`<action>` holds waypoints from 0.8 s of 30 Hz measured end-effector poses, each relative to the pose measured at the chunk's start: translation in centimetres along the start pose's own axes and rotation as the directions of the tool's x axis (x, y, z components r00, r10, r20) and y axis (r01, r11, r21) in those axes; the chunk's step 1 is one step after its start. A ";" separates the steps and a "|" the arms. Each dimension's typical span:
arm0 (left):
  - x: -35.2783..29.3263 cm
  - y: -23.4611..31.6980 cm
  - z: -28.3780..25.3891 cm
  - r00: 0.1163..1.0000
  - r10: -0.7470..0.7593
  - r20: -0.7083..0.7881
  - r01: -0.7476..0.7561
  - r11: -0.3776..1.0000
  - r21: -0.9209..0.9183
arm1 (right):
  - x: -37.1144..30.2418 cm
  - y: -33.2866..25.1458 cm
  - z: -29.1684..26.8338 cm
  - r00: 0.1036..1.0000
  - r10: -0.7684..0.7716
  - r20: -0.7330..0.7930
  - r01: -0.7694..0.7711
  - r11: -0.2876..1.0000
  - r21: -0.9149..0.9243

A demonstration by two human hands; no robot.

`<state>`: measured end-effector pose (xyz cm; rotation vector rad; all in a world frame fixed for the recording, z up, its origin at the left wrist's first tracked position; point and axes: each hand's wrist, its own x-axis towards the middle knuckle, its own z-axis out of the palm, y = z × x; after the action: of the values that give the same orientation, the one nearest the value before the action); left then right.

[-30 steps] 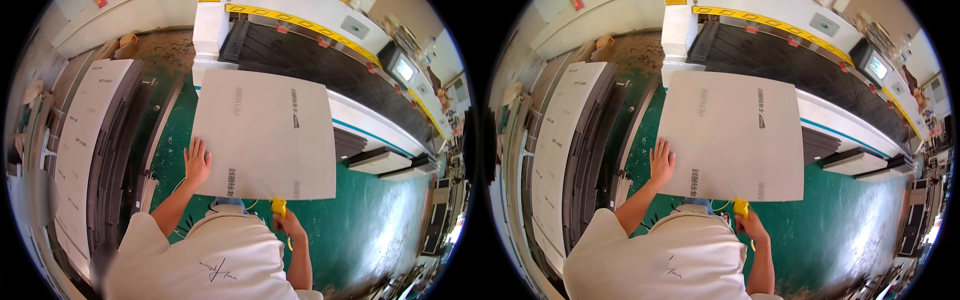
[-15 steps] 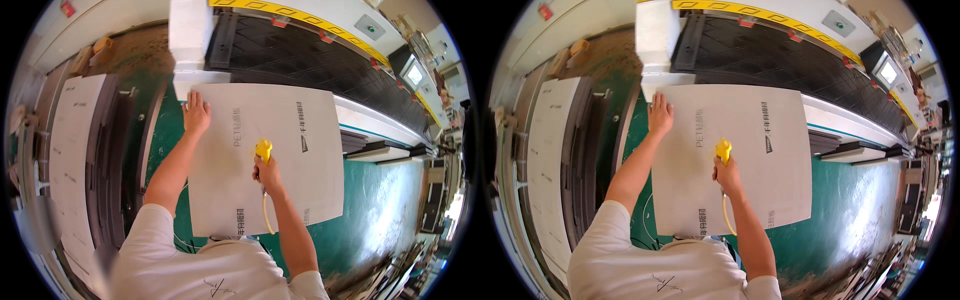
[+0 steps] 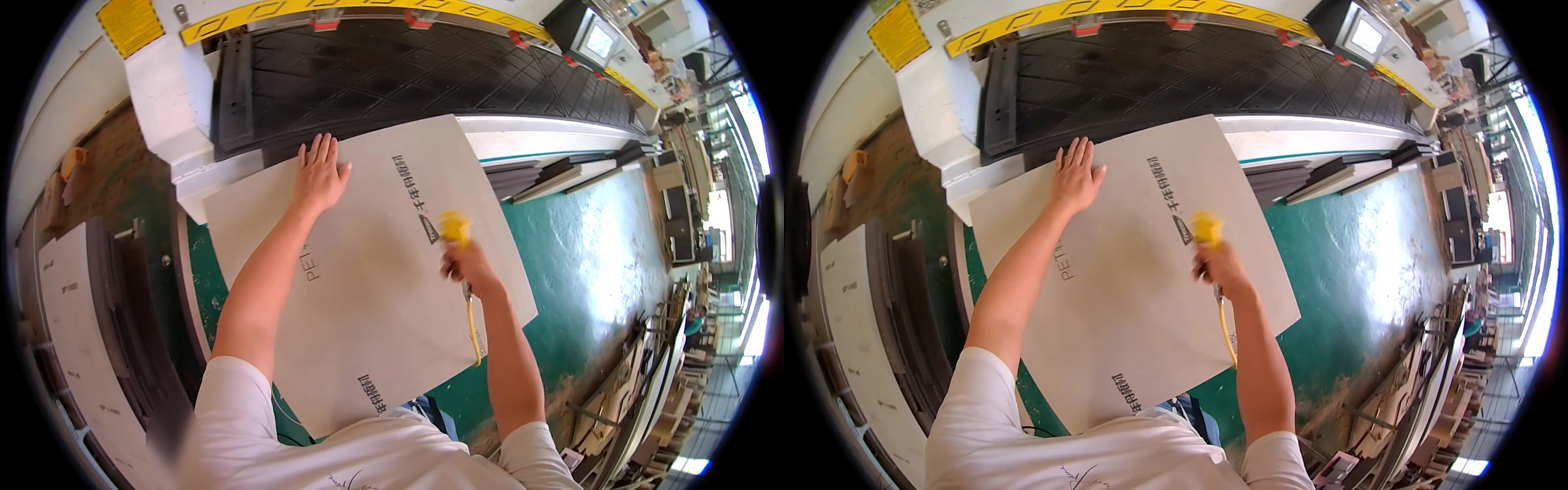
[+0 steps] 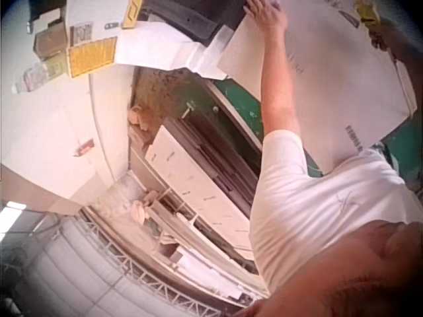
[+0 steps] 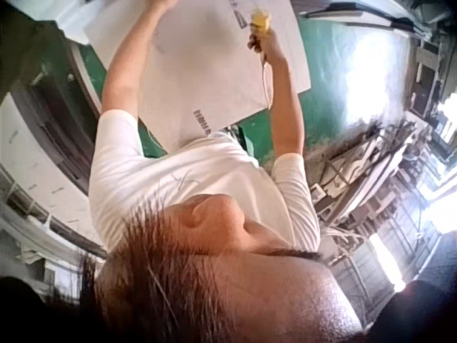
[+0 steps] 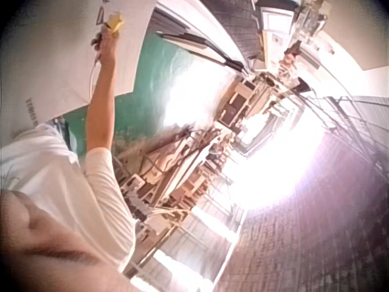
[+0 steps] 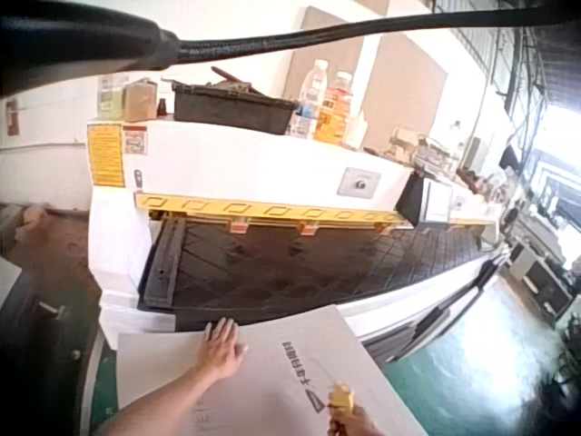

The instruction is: The person uses a yellow air blow gun to clean dust and debris from the surface of large white panels. They handle the panels one by one, lifting them from a stack, blowing them clean, and placing them onto a machine or a different stack.

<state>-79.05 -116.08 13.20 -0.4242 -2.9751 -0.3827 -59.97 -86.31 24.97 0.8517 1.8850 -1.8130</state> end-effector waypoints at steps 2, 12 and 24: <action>1.3 1.6 0.7 0.999 0.051 -0.012 -0.051 0.999 0.007 | 1.0 2.4 -2.7 0.875 -0.001 -0.484 0.161 0.944 0.288; 3.6 5.6 2.5 0.978 0.205 -0.046 -0.204 0.979 0.021 | -12.5 9.7 -9.8 0.818 0.091 -0.568 0.116 0.941 0.318; -14.1 27.8 2.4 0.813 0.580 0.046 -0.571 0.811 -0.132 | -28.6 18.6 -18.3 0.985 0.174 -0.016 -0.171 0.979 0.111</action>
<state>-57.77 -93.29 15.31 -1.3400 -2.7077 -0.4645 -24.13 -73.14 31.38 1.0462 1.6820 -1.8189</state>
